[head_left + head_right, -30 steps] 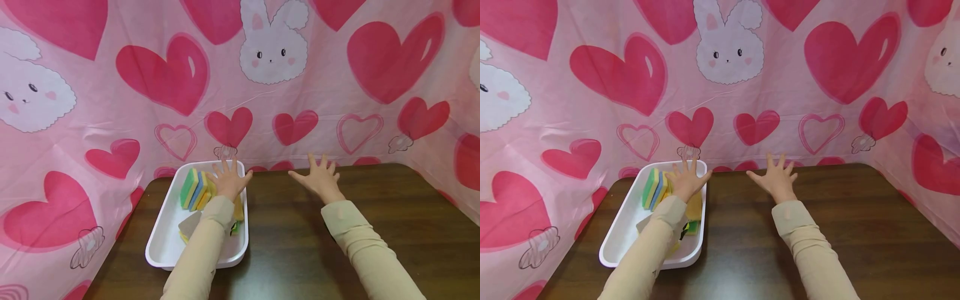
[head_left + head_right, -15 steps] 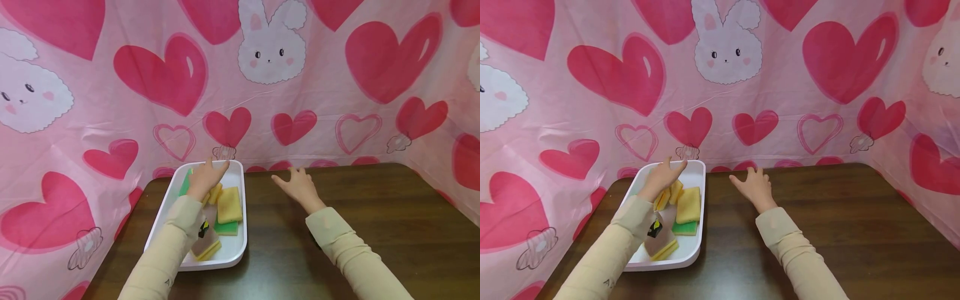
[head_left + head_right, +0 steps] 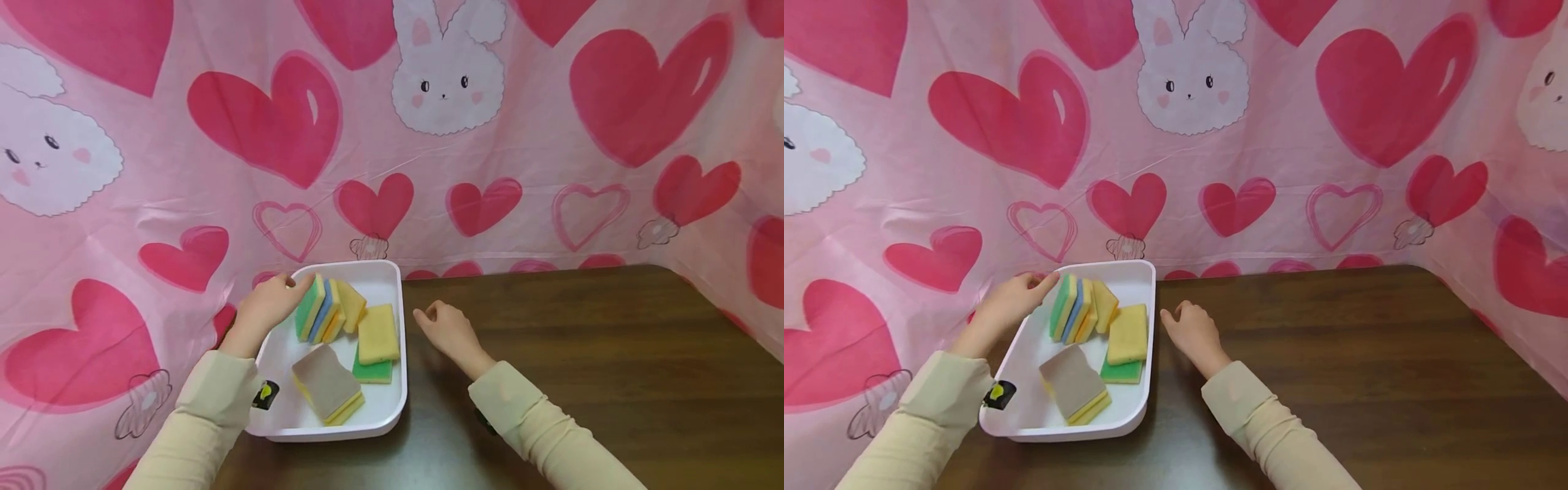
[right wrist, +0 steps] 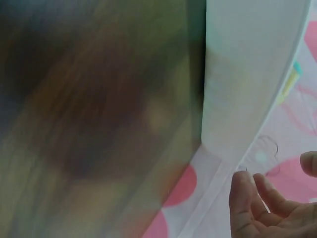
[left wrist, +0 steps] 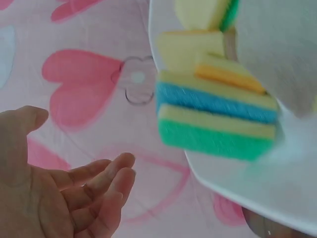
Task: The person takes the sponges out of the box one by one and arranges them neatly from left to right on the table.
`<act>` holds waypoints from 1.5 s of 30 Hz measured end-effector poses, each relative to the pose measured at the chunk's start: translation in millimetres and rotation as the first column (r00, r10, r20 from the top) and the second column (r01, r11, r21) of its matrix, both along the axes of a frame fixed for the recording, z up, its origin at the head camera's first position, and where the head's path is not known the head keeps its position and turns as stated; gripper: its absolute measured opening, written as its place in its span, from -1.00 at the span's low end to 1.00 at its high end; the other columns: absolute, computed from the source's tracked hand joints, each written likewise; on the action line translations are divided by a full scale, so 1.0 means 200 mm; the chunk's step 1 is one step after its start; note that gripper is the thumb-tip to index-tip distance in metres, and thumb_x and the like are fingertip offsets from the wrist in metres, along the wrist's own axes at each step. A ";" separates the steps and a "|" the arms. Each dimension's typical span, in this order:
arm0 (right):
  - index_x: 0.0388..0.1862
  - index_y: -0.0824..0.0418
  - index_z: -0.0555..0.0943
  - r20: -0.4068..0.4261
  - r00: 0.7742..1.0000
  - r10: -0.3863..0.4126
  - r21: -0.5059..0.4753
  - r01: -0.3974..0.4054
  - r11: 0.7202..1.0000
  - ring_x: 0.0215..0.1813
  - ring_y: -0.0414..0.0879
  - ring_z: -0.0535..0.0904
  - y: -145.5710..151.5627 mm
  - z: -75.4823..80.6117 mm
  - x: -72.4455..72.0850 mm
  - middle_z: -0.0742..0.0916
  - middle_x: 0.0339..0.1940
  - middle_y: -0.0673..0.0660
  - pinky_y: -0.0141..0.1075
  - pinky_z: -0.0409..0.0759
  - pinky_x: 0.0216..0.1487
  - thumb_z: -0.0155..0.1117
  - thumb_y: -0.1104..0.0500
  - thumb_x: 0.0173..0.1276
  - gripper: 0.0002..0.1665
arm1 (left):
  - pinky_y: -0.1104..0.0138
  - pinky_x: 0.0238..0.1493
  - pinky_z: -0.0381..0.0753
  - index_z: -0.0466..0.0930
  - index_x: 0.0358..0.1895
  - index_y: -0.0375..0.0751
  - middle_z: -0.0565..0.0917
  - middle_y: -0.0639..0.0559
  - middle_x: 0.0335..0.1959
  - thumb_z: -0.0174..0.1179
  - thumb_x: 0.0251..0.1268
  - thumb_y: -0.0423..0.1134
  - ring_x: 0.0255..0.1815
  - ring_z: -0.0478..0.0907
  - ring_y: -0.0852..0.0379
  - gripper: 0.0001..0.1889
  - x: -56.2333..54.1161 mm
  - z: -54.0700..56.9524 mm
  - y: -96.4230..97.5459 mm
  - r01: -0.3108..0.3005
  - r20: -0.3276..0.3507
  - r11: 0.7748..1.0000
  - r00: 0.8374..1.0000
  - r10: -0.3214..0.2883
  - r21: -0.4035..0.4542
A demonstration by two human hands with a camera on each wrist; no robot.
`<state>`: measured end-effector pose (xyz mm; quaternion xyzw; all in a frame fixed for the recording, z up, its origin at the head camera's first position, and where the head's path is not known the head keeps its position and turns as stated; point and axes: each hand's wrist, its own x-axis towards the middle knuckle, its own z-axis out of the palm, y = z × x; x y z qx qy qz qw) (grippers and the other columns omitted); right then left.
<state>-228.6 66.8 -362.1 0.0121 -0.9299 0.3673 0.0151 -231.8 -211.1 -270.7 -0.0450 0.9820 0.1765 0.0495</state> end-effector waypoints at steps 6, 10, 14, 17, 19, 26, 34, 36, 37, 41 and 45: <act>-0.23 0.29 0.58 0.056 0.998 0.019 -0.049 -0.016 0.999 -0.30 0.00 0.55 -0.08 -0.05 0.02 0.69 -0.32 0.18 -0.16 0.54 -0.22 0.10 -0.06 0.36 -0.59 | -0.10 0.01 0.53 0.35 0.21 -0.40 0.53 -0.37 0.13 -0.24 0.35 0.30 0.07 0.51 -0.28 -0.23 0.08 -0.04 -0.12 -0.003 0.008 1.000 1.000 0.003 0.021; -0.31 0.30 0.55 0.104 0.993 0.051 -0.093 -0.041 0.995 -0.36 -0.04 0.48 -0.12 -0.07 0.02 0.62 -0.44 0.16 -0.29 0.44 -0.35 0.12 -0.04 0.36 -0.61 | -0.01 -0.09 0.60 0.36 0.10 -0.42 0.57 -0.37 -0.01 -0.15 0.37 0.22 -0.11 0.55 -0.19 -0.33 0.13 -0.10 -0.19 -0.016 0.026 0.998 1.000 0.014 0.057; -0.35 0.28 0.52 0.124 0.990 0.063 -0.103 -0.051 0.993 -0.39 -0.07 0.45 -0.15 -0.09 0.04 0.57 -0.50 0.12 -0.34 0.37 -0.40 0.15 -0.04 0.34 -0.63 | 0.08 -0.19 0.56 0.38 -0.04 -0.38 0.60 -0.30 -0.18 -0.11 0.39 0.11 -0.24 0.53 -0.10 -0.48 0.16 -0.17 -0.24 -0.027 0.004 0.998 1.000 0.027 0.065; -0.35 0.28 0.50 0.125 0.989 0.085 -0.104 -0.072 0.992 -0.42 -0.08 0.45 -0.16 -0.10 0.04 0.57 -0.51 0.11 -0.34 0.37 -0.42 0.20 -0.01 0.32 -0.65 | 0.13 -0.25 0.54 0.38 -0.09 -0.38 0.59 -0.24 -0.29 -0.09 0.39 0.02 -0.30 0.51 -0.05 -0.57 0.17 -0.23 -0.27 -0.017 -0.002 0.998 1.000 0.017 0.053; -0.35 0.29 0.49 0.123 0.987 0.103 -0.114 -0.089 0.989 -0.44 -0.09 0.46 -0.16 -0.11 0.05 0.57 -0.51 0.11 -0.35 0.38 -0.42 0.24 0.02 0.29 -0.67 | 0.16 -0.28 0.54 0.37 -0.10 -0.38 0.59 -0.21 -0.33 -0.07 0.38 -0.02 -0.33 0.50 -0.02 -0.60 0.17 -0.26 -0.29 -0.015 0.004 0.999 1.000 0.014 0.043; -0.37 0.34 0.49 0.104 0.985 0.136 -0.176 -0.117 0.977 -0.53 -0.15 0.46 -0.16 -0.12 0.04 0.56 -0.57 0.10 -0.38 0.41 -0.47 0.30 0.15 0.21 -0.74 | 0.20 -0.32 0.56 0.36 -0.12 -0.41 0.57 -0.23 -0.37 0.00 0.35 -0.09 -0.38 0.48 0.01 -0.64 0.17 -0.36 -0.34 -0.043 0.028 0.998 0.999 0.042 0.047; -0.45 0.31 0.42 0.157 0.978 0.135 -0.217 -0.099 0.971 -0.68 -0.21 0.38 -0.17 -0.12 0.04 0.45 -0.73 0.02 -0.43 0.35 -0.59 0.22 0.22 0.18 -0.81 | 0.18 -0.34 0.58 0.35 -0.13 -0.44 0.58 -0.27 -0.35 0.02 0.36 -0.07 -0.41 0.49 0.00 -0.60 0.16 -0.45 -0.36 -0.070 0.048 0.996 0.997 0.068 0.054; -0.50 0.29 0.39 0.162 0.977 0.139 -0.218 -0.102 0.971 -0.70 -0.21 0.36 -0.17 -0.12 0.03 0.43 -0.77 0.01 -0.43 0.32 -0.61 0.20 0.24 0.16 -0.81 | 0.19 -0.36 0.58 0.35 -0.12 -0.45 0.58 -0.27 -0.35 0.02 0.37 -0.06 -0.42 0.49 0.01 -0.59 0.16 -0.49 -0.36 -0.075 0.040 0.994 0.997 0.073 0.074; -0.52 0.27 0.38 0.169 0.976 0.139 -0.221 -0.100 0.970 -0.71 -0.21 0.35 -0.17 -0.12 0.03 0.43 -0.79 0.00 -0.44 0.31 -0.62 0.19 0.24 0.14 -0.81 | 0.20 -0.38 0.57 0.36 -0.12 -0.46 0.58 -0.27 -0.36 0.03 0.37 -0.06 -0.43 0.49 0.02 -0.59 0.16 -0.51 -0.36 -0.077 0.026 0.993 0.997 0.075 0.085; -0.62 0.21 0.32 0.200 0.970 0.141 -0.229 -0.094 0.969 -0.74 -0.21 0.31 -0.16 -0.13 0.02 0.40 -0.86 -0.01 -0.44 0.25 -0.66 0.16 0.25 0.10 -0.77 | 0.28 -0.44 0.51 0.37 -0.18 -0.43 0.54 -0.23 -0.43 0.02 0.37 -0.09 -0.45 0.44 0.04 -0.64 0.16 -0.57 -0.34 -0.101 -0.031 0.985 0.994 0.106 0.141; -0.66 0.19 0.29 0.213 0.967 0.136 -0.219 -0.089 0.972 -0.74 -0.20 0.30 -0.15 -0.14 0.02 0.38 -0.87 -0.02 -0.44 0.23 -0.66 0.12 0.23 0.10 -0.75 | 0.30 -0.45 0.40 0.41 -0.29 -0.39 0.49 -0.17 -0.52 0.00 0.37 -0.16 -0.45 0.40 0.02 -0.72 0.17 -0.58 -0.32 -0.105 -0.074 0.982 0.990 0.118 0.158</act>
